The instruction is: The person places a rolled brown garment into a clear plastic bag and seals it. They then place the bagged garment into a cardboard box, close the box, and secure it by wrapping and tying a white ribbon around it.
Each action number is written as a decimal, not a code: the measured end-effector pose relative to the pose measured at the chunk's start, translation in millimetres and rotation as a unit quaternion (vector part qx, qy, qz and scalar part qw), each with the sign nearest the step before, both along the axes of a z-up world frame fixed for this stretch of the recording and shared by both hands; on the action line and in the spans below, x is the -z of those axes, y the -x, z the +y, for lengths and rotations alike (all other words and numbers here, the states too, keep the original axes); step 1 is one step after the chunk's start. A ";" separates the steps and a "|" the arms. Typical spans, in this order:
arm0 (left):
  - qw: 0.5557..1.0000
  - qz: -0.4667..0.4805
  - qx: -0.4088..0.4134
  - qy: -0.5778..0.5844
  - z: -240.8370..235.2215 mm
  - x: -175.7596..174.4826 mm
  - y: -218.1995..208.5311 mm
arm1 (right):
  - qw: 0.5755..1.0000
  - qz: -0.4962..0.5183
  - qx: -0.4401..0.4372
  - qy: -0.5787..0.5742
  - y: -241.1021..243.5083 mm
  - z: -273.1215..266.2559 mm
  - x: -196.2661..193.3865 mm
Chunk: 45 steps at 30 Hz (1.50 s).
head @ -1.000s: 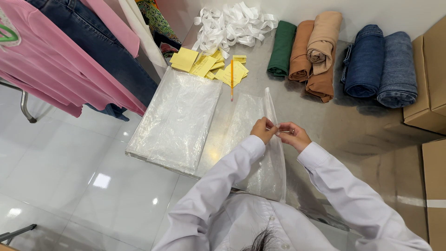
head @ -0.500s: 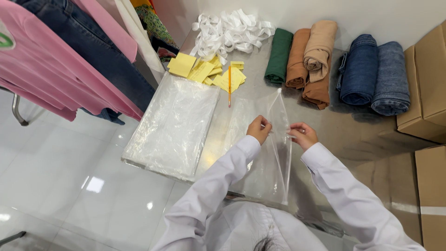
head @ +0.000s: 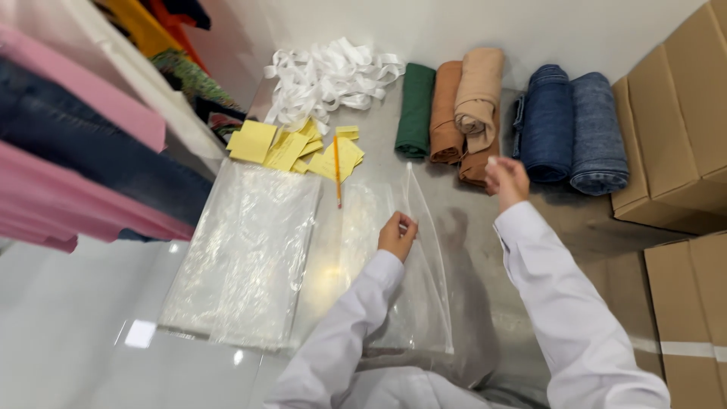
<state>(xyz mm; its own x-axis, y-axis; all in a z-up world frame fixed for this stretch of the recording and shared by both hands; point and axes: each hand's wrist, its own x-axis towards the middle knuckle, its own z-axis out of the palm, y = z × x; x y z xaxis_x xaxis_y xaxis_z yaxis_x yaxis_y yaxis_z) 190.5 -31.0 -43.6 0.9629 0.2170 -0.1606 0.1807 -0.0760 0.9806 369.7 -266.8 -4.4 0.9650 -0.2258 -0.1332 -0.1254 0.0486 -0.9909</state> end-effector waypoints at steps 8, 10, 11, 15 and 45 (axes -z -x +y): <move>0.994 0.091 0.042 -0.040 -35.4 55.7 -18.3 | 0.990 0.068 -0.028 0.118 -112.6 24.9 -52.6; 0.991 0.118 0.049 -0.049 -35.8 54.9 -20.7 | 0.981 0.117 -0.046 0.146 -121.0 38.4 -63.7; 0.988 0.127 0.063 -0.061 -34.2 48.4 -21.8 | 0.974 0.126 -0.057 0.180 -117.1 48.5 -77.3; 0.983 0.140 0.103 -0.052 -26.8 52.7 -33.3 | 0.955 0.120 -0.082 0.257 -129.5 83.0 -95.7; 0.964 -0.035 0.085 -0.249 -70.3 100.7 11.3 | 0.929 0.248 -0.149 -0.232 191.9 -108.2 88.7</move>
<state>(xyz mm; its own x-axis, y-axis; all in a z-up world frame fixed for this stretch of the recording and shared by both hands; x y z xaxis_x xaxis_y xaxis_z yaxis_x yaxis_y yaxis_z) 179.2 -101.3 -144.3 0.9960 0.0883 -0.0099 0.0581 -0.5630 0.8244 177.8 -375.0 -93.1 0.7696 0.2343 -0.5939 -0.6370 0.3453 -0.6892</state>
